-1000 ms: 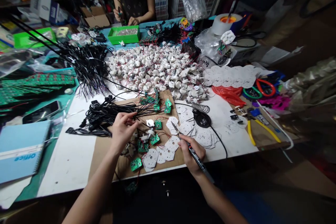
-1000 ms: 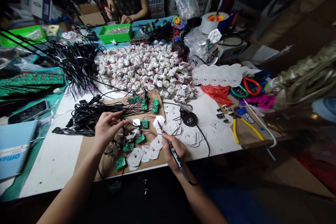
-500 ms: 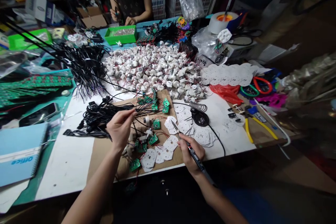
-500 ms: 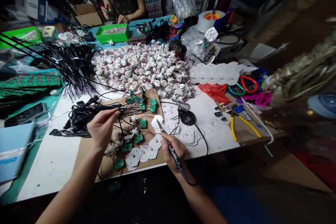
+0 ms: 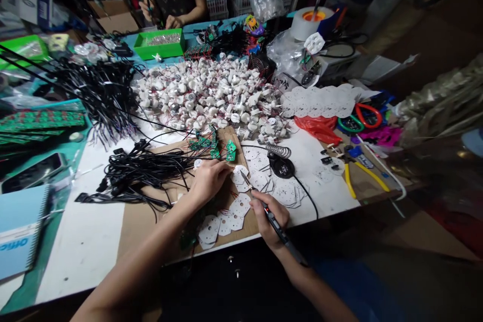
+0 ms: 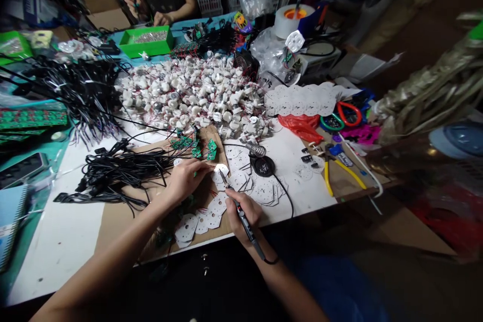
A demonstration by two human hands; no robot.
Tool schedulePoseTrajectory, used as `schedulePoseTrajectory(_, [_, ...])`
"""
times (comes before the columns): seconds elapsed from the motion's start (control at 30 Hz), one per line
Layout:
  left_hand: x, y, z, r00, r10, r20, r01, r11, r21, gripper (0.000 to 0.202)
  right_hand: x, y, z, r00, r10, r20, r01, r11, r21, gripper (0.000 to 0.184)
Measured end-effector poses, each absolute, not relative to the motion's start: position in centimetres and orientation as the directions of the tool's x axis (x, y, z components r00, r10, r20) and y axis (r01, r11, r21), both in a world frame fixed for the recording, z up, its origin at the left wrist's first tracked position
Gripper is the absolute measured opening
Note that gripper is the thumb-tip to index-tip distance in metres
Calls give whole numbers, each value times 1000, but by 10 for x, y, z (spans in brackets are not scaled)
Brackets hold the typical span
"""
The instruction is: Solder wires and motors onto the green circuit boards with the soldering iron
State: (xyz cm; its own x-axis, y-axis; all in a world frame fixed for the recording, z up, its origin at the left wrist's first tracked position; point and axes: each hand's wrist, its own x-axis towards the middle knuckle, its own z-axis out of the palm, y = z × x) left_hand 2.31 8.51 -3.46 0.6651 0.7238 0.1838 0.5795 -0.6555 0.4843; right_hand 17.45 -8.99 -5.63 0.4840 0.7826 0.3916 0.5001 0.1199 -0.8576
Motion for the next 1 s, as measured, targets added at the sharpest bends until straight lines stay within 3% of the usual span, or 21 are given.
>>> schedulePoseTrajectory(0.27, [30,93,-27,742,654,148,522,-702,485,21,175,-89,-57,465,797,385,496,126,-859,20])
schedulePoseTrajectory(0.53, [28,92,-29,698,711,77,555,-606,570,10,174,-91,-61,476,797,371,504,99,-858,20])
schedulePoseTrajectory(0.73, [20,82,-13,655,755,7,487,-430,760,4,177,-80,-57,344,774,532,628,232,-743,27])
schedulePoseTrajectory(0.83, [18,83,-9,644,765,-4,403,-334,852,8,176,-61,-47,317,799,511,655,205,-727,28])
schedulePoseTrajectory(1.0, [14,84,-9,658,753,-4,367,-316,875,9,168,-30,-36,331,814,477,627,188,-756,32])
